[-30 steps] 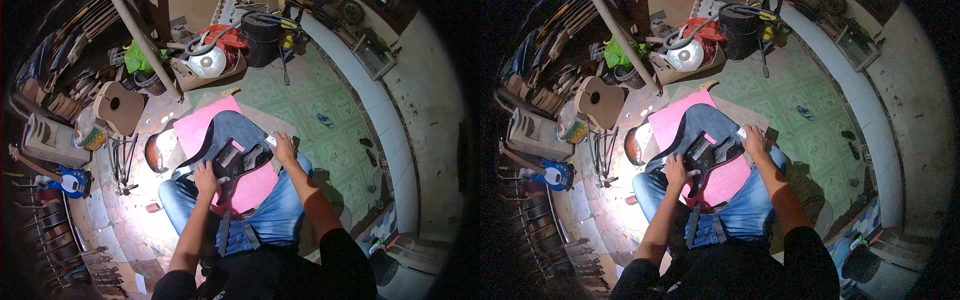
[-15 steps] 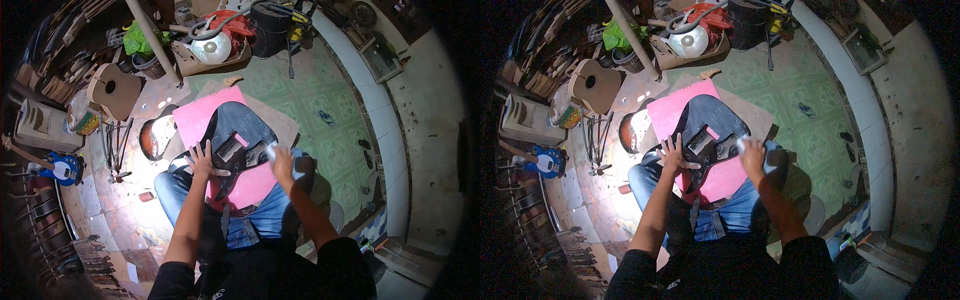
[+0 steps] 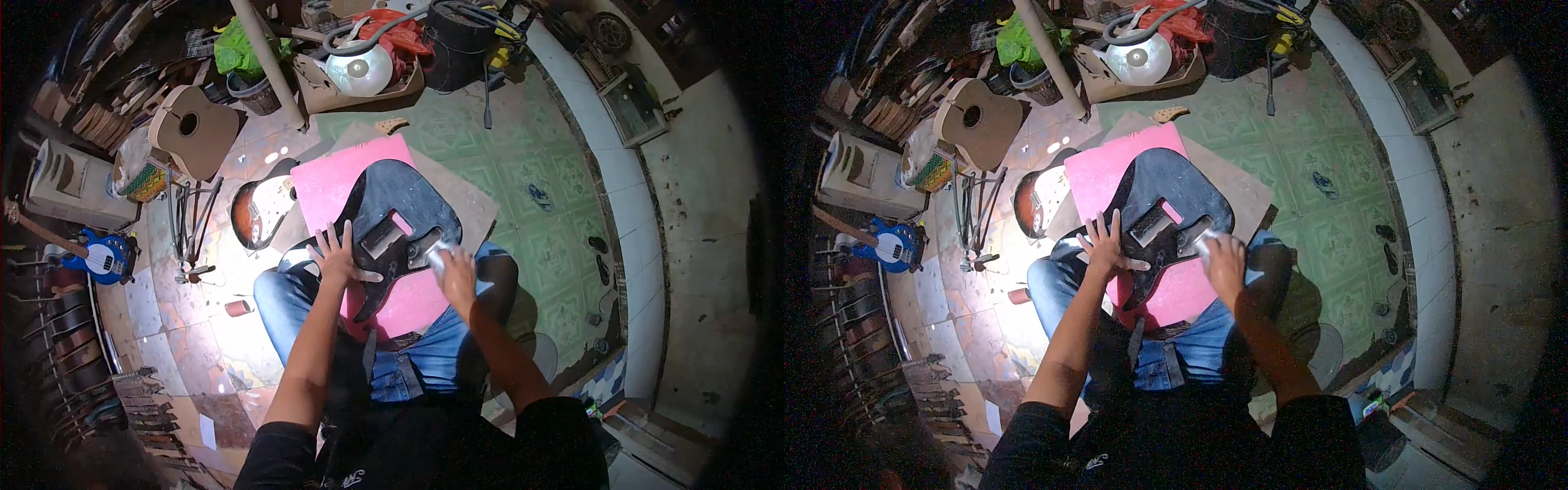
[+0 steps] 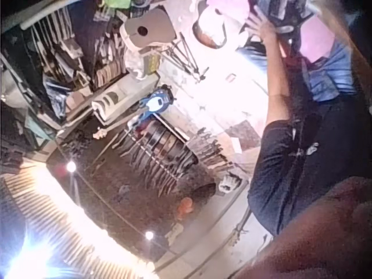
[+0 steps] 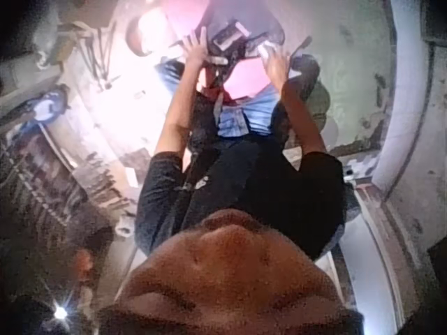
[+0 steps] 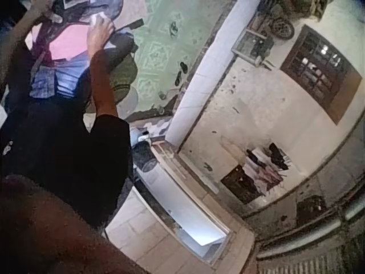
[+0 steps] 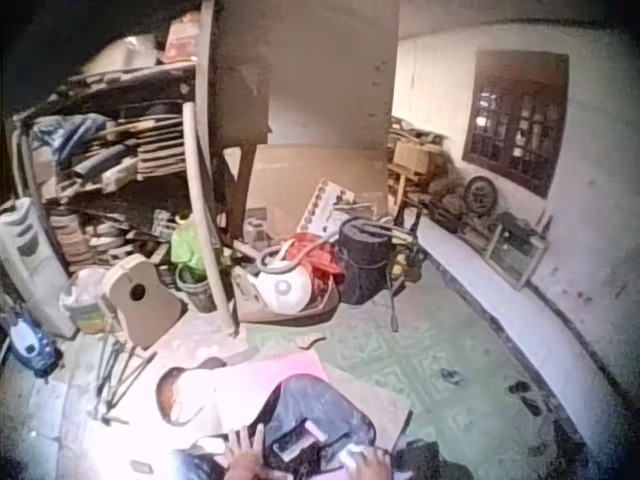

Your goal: The person sands the inner edges of a guitar body by hand and then wipes the exterior surface with a cloth.

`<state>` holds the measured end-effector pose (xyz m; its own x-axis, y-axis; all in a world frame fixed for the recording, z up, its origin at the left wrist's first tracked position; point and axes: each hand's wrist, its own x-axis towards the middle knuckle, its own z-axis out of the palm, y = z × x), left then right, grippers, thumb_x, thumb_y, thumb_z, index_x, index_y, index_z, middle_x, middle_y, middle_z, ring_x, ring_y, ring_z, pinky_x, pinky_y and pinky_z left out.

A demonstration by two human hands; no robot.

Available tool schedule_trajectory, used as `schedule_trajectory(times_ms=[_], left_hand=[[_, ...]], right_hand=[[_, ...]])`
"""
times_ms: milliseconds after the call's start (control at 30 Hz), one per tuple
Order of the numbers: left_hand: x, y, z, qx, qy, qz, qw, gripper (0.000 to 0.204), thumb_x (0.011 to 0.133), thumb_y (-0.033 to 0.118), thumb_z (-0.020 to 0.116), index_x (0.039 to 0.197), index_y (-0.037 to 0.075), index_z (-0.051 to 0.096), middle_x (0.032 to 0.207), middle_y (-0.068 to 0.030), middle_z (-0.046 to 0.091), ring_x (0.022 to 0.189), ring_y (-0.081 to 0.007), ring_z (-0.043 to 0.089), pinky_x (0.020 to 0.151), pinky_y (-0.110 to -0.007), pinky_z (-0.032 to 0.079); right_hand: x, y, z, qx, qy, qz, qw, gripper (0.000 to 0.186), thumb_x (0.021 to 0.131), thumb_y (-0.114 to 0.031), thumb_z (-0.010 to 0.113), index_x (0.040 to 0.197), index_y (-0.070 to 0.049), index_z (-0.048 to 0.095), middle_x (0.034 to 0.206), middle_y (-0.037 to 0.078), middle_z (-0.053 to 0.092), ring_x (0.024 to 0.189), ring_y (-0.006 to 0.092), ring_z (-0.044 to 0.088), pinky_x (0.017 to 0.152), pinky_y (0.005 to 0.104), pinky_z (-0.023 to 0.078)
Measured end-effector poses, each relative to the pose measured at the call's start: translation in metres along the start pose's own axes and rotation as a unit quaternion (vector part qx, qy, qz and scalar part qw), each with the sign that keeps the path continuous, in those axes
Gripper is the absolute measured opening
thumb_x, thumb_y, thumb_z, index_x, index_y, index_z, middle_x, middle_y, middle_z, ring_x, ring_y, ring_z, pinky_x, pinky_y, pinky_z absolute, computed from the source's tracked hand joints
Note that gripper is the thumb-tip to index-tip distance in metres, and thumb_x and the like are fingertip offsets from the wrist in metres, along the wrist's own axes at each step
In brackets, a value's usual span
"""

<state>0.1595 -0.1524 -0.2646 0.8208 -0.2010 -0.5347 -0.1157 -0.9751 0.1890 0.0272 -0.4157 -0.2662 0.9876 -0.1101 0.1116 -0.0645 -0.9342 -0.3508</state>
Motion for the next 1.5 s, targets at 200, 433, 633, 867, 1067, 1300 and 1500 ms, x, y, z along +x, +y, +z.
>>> schedule_trajectory(times_ms=[200,433,633,867,1067,1300,1500], left_hand=[[-0.004,0.006,-0.003,-0.010,0.024,0.021,0.999,0.170,0.033,0.078,0.089,0.167,0.022,-0.001,0.171,-0.0250,0.000,0.156,-0.0518,-0.001,0.117,-0.075,0.004],[-0.005,0.005,-0.002,-0.010,0.035,0.020,0.999,0.169,0.033,0.078,0.089,0.167,0.021,0.002,0.171,-0.0251,0.003,0.155,-0.0523,0.002,0.117,-0.076,0.006],[-0.002,-0.002,0.002,-0.001,0.024,0.010,1.000,0.170,0.033,0.078,0.090,0.167,0.023,0.000,0.171,-0.0243,0.002,0.156,-0.0514,0.001,0.117,-0.076,0.004],[-0.003,0.003,0.001,-0.018,0.046,0.027,0.998,0.171,0.032,0.078,0.089,0.167,0.022,-0.001,0.171,-0.0251,0.001,0.156,-0.0517,0.000,0.117,-0.077,0.005],[-0.006,-0.001,-0.002,-0.005,0.014,0.009,1.000,0.169,0.034,0.077,0.090,0.167,0.021,0.000,0.171,-0.0254,0.001,0.155,-0.0525,0.001,0.116,-0.077,0.005],[-0.001,-0.002,0.004,-0.011,0.035,0.012,0.999,0.172,0.031,0.079,0.089,0.167,0.022,0.000,0.171,-0.0249,0.001,0.155,-0.0528,0.001,0.116,-0.077,0.005],[0.003,0.004,0.000,-0.010,0.032,0.017,0.999,0.173,0.031,0.079,0.089,0.167,0.021,0.000,0.171,-0.0253,-0.001,0.155,-0.0525,-0.002,0.116,-0.076,0.003]], right_hand=[[0.018,0.029,0.025,-0.064,0.024,0.151,0.986,0.050,0.079,-0.015,0.075,0.127,-0.012,0.062,0.123,0.019,0.057,0.120,0.0410,0.051,0.100,0.0539,0.042],[0.030,0.040,0.010,-0.050,0.053,0.095,0.993,0.051,0.077,-0.016,0.079,0.125,-0.011,0.062,0.118,0.021,0.059,0.113,0.0432,0.055,0.095,0.0541,0.045],[0.001,0.002,0.015,-0.057,0.048,0.045,0.996,0.049,0.079,-0.016,0.078,0.125,-0.011,0.061,0.121,0.020,0.060,0.110,0.0431,0.057,0.093,0.0533,0.046],[0.029,0.033,0.007,0.002,0.088,0.082,0.993,0.043,0.078,-0.016,0.077,0.118,-0.010,0.064,0.120,0.018,0.059,0.107,0.0423,0.057,0.094,0.0529,0.044],[0.015,0.009,0.003,-0.033,-0.059,0.041,0.997,0.046,0.077,-0.015,0.077,0.121,-0.010,0.064,0.124,0.020,0.058,0.110,0.0421,0.056,0.092,0.0524,0.045],[0.004,0.001,0.012,-0.025,0.054,0.035,0.998,0.045,0.079,-0.012,0.076,0.122,-0.009,0.063,0.122,0.023,0.058,0.112,0.0438,0.055,0.093,0.0527,0.046],[0.035,0.043,0.002,-0.014,0.051,0.087,0.995,0.049,0.077,-0.016,0.079,0.123,-0.011,0.063,0.121,0.019,0.059,0.116,0.0416,0.054,0.095,0.0548,0.044]])
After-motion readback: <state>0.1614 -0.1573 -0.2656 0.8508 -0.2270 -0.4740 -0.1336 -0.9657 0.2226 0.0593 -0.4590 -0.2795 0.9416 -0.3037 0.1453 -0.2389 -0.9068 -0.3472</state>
